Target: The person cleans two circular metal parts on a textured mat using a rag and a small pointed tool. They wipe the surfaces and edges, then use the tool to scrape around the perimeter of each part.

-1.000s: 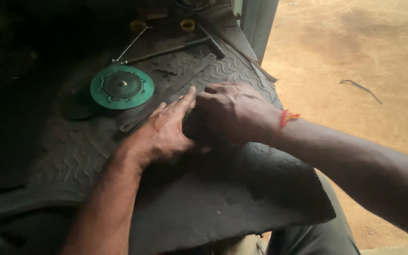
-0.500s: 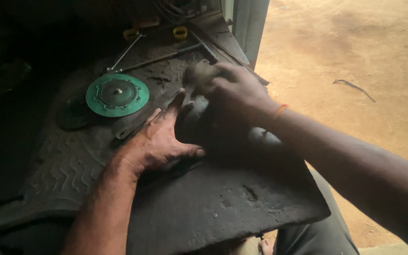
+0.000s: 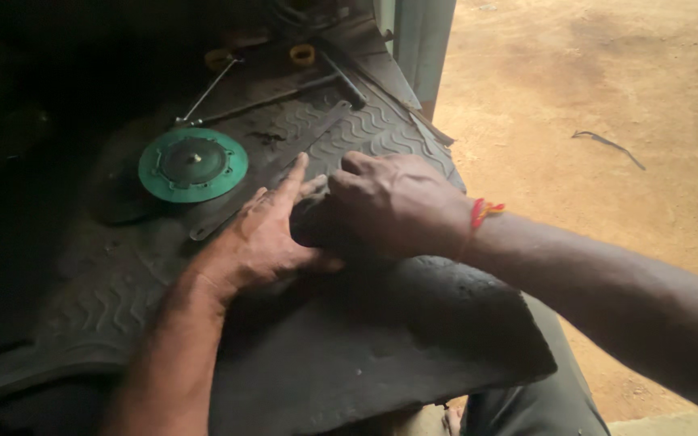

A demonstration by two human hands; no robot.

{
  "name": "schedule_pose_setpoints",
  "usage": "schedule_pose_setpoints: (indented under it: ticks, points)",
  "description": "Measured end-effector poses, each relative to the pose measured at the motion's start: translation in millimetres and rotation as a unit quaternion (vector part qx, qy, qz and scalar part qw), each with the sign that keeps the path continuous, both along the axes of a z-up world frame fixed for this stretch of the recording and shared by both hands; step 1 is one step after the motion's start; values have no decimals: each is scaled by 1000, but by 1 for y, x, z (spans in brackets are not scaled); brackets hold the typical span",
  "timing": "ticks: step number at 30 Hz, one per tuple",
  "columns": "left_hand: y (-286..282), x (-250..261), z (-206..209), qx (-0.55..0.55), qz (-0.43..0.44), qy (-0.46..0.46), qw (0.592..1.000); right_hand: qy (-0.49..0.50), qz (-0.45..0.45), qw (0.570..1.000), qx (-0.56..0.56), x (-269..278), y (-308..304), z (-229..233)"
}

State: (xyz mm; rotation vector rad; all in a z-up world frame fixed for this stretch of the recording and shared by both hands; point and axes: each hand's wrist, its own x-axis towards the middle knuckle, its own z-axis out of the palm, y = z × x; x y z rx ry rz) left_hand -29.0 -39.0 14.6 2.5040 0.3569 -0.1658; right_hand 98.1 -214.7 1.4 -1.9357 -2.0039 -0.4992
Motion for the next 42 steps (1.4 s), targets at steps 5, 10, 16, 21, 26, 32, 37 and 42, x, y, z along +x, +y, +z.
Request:
schedule_pose_setpoints:
  ticks: [5, 10, 16, 21, 26, 32, 37, 42]
  points:
    - [2, -1, -1, -20, -26, -36, 999, 66, -153, 986, -16, -18, 12, -2]
    - [3, -1, -3, 9, 29, 13, 999, 43, -240, 963, -115, 0, 29, -6]
    - [4, -3, -6, 10, 16, -1, 1000, 352, -244, 901, 70, 15, 21, -16]
    - [6, -3, -5, 5, -24, -43, 999, 610, -86, 756, 219, 17, -2, -1]
    - [8, 3, -14, 30, -30, -32, 999, 135, -153, 978, 36, 7, -28, -5]
    - [12, 1, -15, 58, -75, -82, 992, 121, -199, 972, -8, -26, -39, 7]
    - [15, 2, -21, 64, -59, -55, 995, 129, -283, 949, -59, -57, -54, 7]
    - [18, 3, -27, 51, -85, -85, 991, 138, -195, 969, -67, -78, -63, 21]
